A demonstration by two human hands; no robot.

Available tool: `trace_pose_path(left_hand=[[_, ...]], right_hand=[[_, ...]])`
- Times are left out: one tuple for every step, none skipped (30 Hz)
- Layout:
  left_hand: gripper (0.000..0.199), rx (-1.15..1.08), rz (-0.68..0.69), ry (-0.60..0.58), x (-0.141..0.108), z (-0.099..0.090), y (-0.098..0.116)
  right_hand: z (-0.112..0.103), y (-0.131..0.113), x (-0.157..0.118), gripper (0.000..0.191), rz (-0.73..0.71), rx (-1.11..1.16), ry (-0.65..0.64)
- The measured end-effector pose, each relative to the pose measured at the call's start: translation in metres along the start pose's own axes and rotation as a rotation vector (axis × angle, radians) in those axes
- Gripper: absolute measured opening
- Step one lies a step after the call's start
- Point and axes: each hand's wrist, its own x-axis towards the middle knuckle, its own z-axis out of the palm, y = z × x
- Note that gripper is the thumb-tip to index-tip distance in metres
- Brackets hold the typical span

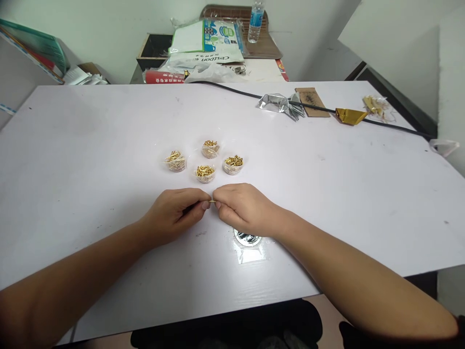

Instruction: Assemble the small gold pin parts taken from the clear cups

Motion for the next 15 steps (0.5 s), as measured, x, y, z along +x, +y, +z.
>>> trace_pose_path(left_hand=[[0.02,-0.003,-0.002,0.003,0.0001,0.0,0.0],[0.02,-0.006,-0.004,0.005,0.0003,0.0,0.0001],[0.02,-0.008,-0.005,0.004,0.0004,0.0002,0.0002],[0.02,-0.01,-0.005,0.003,0.0006,0.0004,0.0004],[0.02,-0.013,-0.005,0.0,0.0007,0.0007,0.0005],[0.02,-0.016,-0.007,-0.002,0.0009,0.0009,0.0005],[0.021,-0.018,-0.01,-0.002,0.001,0.0011,0.0005],[0.021,-0.019,-0.011,-0.001,0.0011,0.0012,0.0005],[0.021,-0.019,-0.011,0.0,0.0011,0.0012,0.0004],[0.022,-0.018,-0.009,0.001,0.0011,0.0012,0.0003],[0.022,-0.016,-0.005,0.002,0.0011,0.001,0.0002],[0.022,-0.014,-0.001,0.003,0.001,0.0008,0.0002],[0.022,-0.011,0.002,0.005,0.0009,0.0005,0.0003],[0.022,-0.008,0.006,0.007,0.0008,0.0002,0.0005],[0.022,-0.006,0.012,0.01,0.0007,-0.0001,0.0008]], right_hand=[[0.0005,0.0005,0.0001,0.018,0.001,0.008,0.003],[0.0011,0.0008,0.0001,0.018,0.002,0.016,0.006],[0.0016,0.0011,0.0001,0.018,0.003,0.023,0.009],[0.002,0.0012,0.0001,0.019,0.002,0.029,0.014],[0.0024,0.0012,0.0001,0.019,0.003,0.035,0.015],[0.0026,0.0012,0.0002,0.018,0.003,0.04,0.017],[0.0028,0.001,0.0003,0.018,0.003,0.044,0.017],[0.003,0.0009,0.0004,0.018,0.004,0.049,0.014],[0.0031,0.0008,0.0005,0.018,0.008,0.058,0.012],[0.0032,0.0007,0.0007,0.018,0.013,0.067,0.011],[0.0034,0.0007,0.0008,0.018,0.022,0.077,0.007],[0.0036,0.0008,0.0008,0.018,0.029,0.088,0.005],[0.0039,0.0009,0.0009,0.018,0.036,0.099,0.002],[0.0042,0.0011,0.0009,0.018,0.04,0.108,0.002],[0.0045,0.0013,0.0009,0.018,0.041,0.114,0.002]])
